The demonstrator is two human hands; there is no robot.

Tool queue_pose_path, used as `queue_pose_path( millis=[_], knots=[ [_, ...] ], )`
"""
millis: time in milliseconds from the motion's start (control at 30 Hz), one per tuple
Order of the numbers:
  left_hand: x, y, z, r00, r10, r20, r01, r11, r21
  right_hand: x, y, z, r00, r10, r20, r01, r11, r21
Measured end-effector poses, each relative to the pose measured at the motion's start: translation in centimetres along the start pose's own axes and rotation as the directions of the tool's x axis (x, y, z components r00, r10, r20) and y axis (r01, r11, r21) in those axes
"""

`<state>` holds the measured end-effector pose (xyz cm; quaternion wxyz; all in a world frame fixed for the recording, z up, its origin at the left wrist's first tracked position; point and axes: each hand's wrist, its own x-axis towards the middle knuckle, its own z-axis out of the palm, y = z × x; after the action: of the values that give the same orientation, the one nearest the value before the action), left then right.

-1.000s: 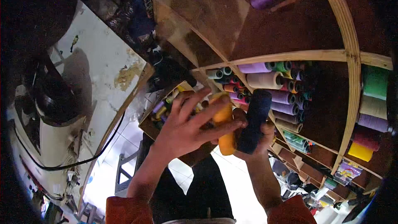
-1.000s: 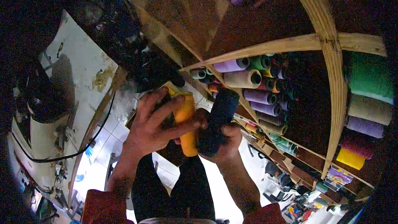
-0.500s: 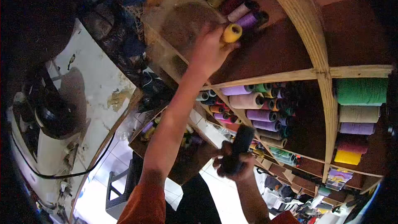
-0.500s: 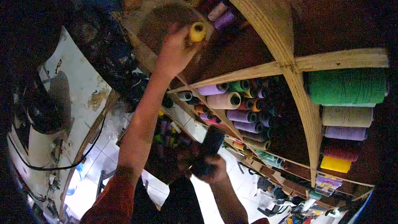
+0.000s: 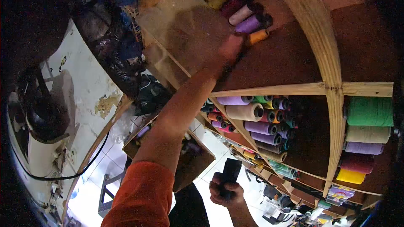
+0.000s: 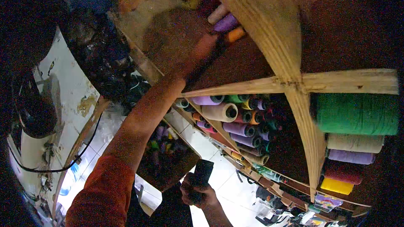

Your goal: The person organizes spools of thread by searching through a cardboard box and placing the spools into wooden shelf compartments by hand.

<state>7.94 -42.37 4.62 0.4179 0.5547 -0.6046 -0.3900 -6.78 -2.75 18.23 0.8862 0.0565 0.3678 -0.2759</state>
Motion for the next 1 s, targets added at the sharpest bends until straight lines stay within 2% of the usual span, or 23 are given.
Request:
queue_pose_path(
  millis=[100, 133, 200, 300, 333, 400, 467, 500, 533, 567, 600, 633, 667, 700, 733, 767, 833, 900, 933, 1000],
  knots=[
    [-1.6, 2.3, 0.1, 0.975, 0.014, -0.223, 0.0, 0.998, 0.063, 0.2, -0.5, 0.9, 0.999, -0.017, -0.028, 0.013, 0.992, -0.124],
    [-0.5, 1.7, 1.0, 0.972, 0.035, -0.232, -0.015, 0.996, 0.089, 0.3, -0.5, 1.0, 0.999, -0.026, -0.036, 0.019, 0.983, -0.184],
    [2.5, -1.2, 3.8, 0.967, 0.08, -0.242, -0.046, 0.989, 0.143, 0.5, -0.5, 0.8, 1.0, -0.029, -0.002, 0.028, 0.989, -0.142],
    [-0.9, 0.0, 1.9, 0.855, 0.166, -0.492, -0.206, 0.978, -0.027, 0.7, -0.2, 1.1, 0.998, -0.064, -0.018, 0.061, 0.989, -0.134],
    [-2.8, 1.4, -0.2, 0.866, 0.171, -0.47, -0.196, 0.981, -0.003, 0.9, -0.1, 1.2, 0.996, -0.082, -0.032, 0.077, 0.987, -0.14],
    [-7.9, 5.1, -6.0, 0.888, 0.183, -0.423, -0.178, 0.983, 0.051, 1.3, -0.3, 1.3, 0.985, -0.136, -0.11, 0.085, 0.921, -0.379],
    [-14.9, 6.9, -8.8, 0.842, 0.098, -0.531, -0.123, 0.992, -0.011, 2.7, -0.9, 3.2, 0.976, -0.209, -0.057, 0.152, 0.849, -0.506],
    [-18.8, 7.6, -9.1, 0.841, -0.015, -0.541, -0.233, 0.893, -0.386, 3.2, -1.2, 3.2, 0.964, -0.205, -0.171, 0.085, 0.842, -0.532],
    [-23.3, 8.6, -10.7, 0.906, 0.013, -0.424, -0.112, 0.972, -0.209, 3.9, -1.8, 4.6, 0.96, -0.238, -0.145, 0.127, 0.836, -0.533],
    [-27.0, 8.5, -11.4, 0.941, 0.159, -0.298, -0.153, 0.987, 0.043, 4.2, -2.5, 5.5, 0.96, -0.242, -0.144, 0.097, 0.765, -0.637],
    [-29.7, 9.2, -12.1, 0.957, 0.24, -0.162, -0.205, 0.957, 0.208, 4.3, -3.2, 6.1, 0.958, -0.244, -0.149, 0.061, 0.682, -0.728],
    [-31.6, 10.0, -12.5, 0.955, 0.295, -0.014, -0.271, 0.895, 0.355, 4.5, -4.0, 6.8, 0.958, -0.281, -0.057, 0.084, 0.466, -0.881],
    [-32.9, 10.0, -12.3, 0.944, 0.328, 0.03, -0.311, 0.857, 0.412, 4.5, -4.4, 7.0, 0.961, -0.278, -0.018, 0.075, 0.322, -0.944],
    [-34.1, 9.9, -11.9, 0.932, 0.353, 0.077, -0.347, 0.815, 0.464, 4.7, -4.8, 7.1, 0.967, -0.252, -0.023, 0.039, 0.238, -0.97],
    [-34.7, 9.7, -11.8, 0.919, 0.373, 0.127, -0.383, 0.769, 0.512, 5.0, -5.0, 7.3, 0.974, -0.223, -0.025, 0.024, 0.211, -0.977],
    [-34.7, 9.3, -12.1, 0.896, 0.417, 0.152, -0.427, 0.713, 0.556, 5.4, -5.2, 7.6, 0.979, -0.201, -0.015, 0.03, 0.218, -0.975],
    [-33.1, 9.4, -12.9, 0.879, 0.46, 0.125, -0.454, 0.728, 0.513, 6.1, -5.5, 8.2, 0.981, -0.179, 0.071, 0.12, 0.279, -0.953],
    [-31.1, 9.0, -13.2, 0.856, 0.507, 0.104, -0.488, 0.723, 0.489, 6.1, -5.8, 9.8, 0.975, -0.195, 0.111, 0.183, 0.407, -0.895],
    [-30.3, 8.6, -13.2, 0.84, 0.533, 0.098, -0.507, 0.71, 0.489, 5.7, -5.9, 10.1, 0.968, -0.239, 0.074, 0.186, 0.493, -0.85],
    [-28.1, 8.4, -13.3, 0.852, 0.523, -0.018, -0.456, 0.76, 0.462, 4.9, -6.1, 10.5, 0.951, -0.309, -0.011, 0.204, 0.654, -0.729]
  ],
)
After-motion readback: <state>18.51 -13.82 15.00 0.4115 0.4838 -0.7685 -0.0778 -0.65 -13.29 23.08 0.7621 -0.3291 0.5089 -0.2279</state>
